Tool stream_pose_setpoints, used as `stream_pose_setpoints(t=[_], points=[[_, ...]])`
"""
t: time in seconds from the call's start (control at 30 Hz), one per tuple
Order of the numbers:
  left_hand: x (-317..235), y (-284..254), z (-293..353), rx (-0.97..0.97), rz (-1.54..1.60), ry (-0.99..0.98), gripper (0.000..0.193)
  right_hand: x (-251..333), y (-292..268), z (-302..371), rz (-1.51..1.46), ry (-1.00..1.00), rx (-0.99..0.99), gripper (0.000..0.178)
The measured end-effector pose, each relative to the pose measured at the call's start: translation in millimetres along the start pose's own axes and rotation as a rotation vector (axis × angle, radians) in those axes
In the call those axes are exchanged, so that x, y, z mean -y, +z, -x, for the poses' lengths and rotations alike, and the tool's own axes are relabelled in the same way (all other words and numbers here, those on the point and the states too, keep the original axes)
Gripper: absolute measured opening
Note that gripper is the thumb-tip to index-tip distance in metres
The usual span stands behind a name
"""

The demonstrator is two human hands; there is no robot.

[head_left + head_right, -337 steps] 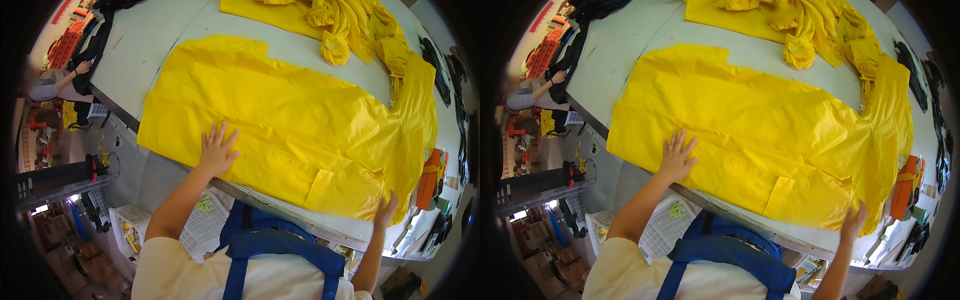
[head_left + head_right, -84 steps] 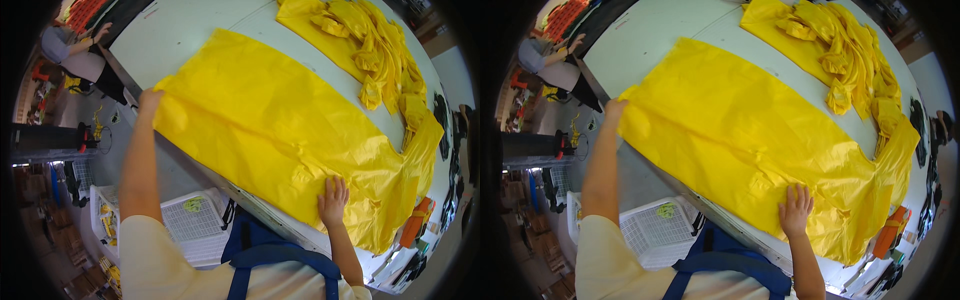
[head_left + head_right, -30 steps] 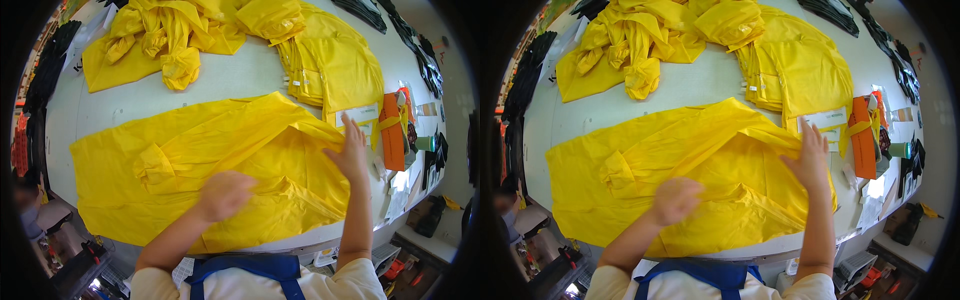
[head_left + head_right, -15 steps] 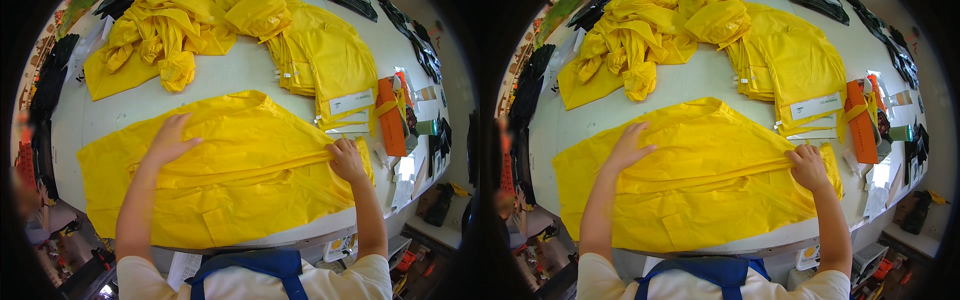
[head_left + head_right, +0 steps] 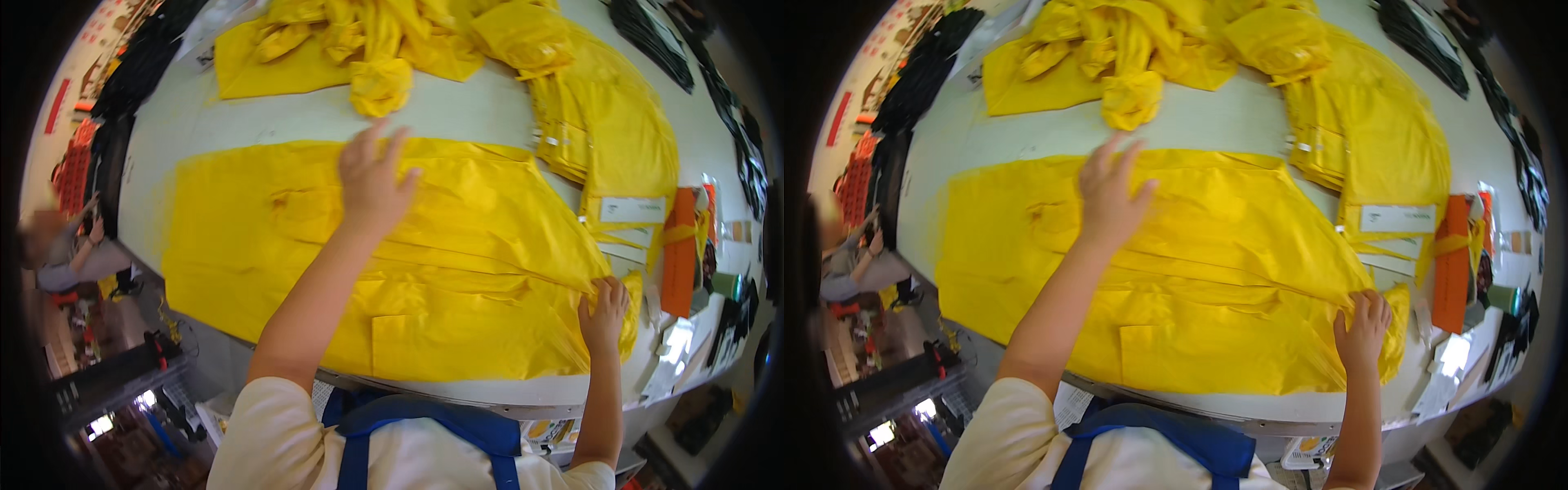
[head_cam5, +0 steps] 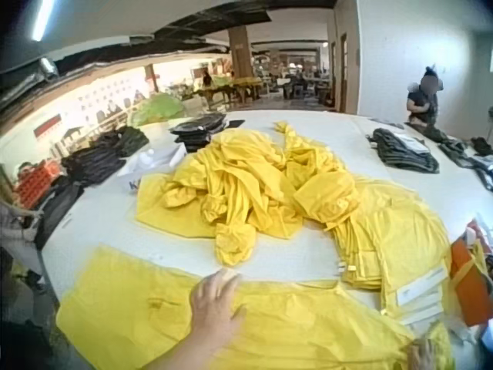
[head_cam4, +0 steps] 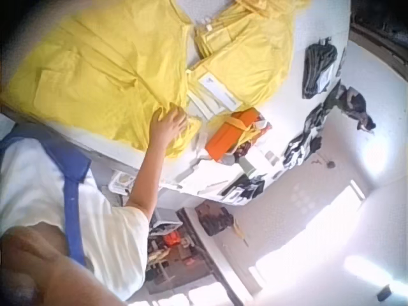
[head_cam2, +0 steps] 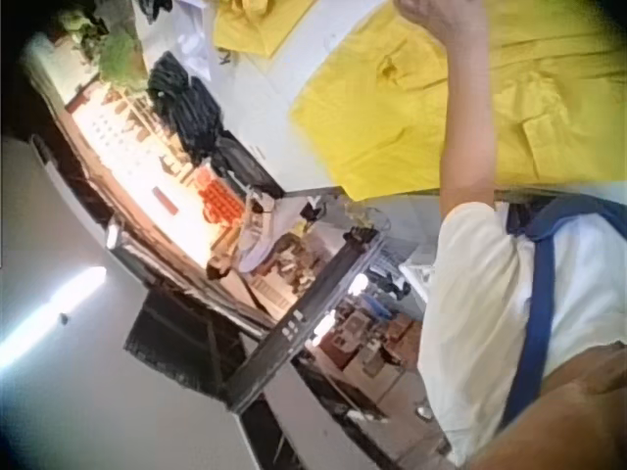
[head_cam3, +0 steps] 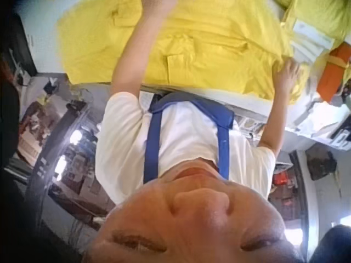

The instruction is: The person folds a yellow raincoat on a table. They smooth the fabric, fold the sides inward, and then fold the garment into a compact rectangle.

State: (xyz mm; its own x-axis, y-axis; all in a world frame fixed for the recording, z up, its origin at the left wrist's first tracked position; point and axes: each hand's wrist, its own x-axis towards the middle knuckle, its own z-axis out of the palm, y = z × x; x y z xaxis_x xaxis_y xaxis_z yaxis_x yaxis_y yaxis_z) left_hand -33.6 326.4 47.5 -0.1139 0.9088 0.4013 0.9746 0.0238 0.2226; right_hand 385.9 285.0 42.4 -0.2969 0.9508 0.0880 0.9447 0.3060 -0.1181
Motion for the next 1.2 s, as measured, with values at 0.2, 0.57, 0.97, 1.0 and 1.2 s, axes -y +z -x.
stream_pose_setpoints(t=[0.2,0.57,0.97,1.0,1.2], points=[[178.5,-41.7,122.6,0.086,0.569,-1.191,0.056,172.4,4.2,-10.0,-0.673,-0.218,0.067,0.041],[13.8,-143.1,175.9,0.166,1.133,0.076,0.036,274.3,-25.5,-26.7,-1.966,0.012,0.729,0.117],[-33.8,-168.9,149.6,0.279,0.983,0.079,0.028,232.1,-2.5,-1.3,-1.192,0.082,0.151,0.05],[-52.7,-167.7,158.6,0.249,0.918,0.234,0.03,235.2,-6.1,-1.7,-1.287,0.139,0.151,0.038],[-30.9,-139.9,171.7,-0.046,0.653,0.062,0.044,247.0,-47.4,11.3,-1.78,0.137,0.272,0.033]])
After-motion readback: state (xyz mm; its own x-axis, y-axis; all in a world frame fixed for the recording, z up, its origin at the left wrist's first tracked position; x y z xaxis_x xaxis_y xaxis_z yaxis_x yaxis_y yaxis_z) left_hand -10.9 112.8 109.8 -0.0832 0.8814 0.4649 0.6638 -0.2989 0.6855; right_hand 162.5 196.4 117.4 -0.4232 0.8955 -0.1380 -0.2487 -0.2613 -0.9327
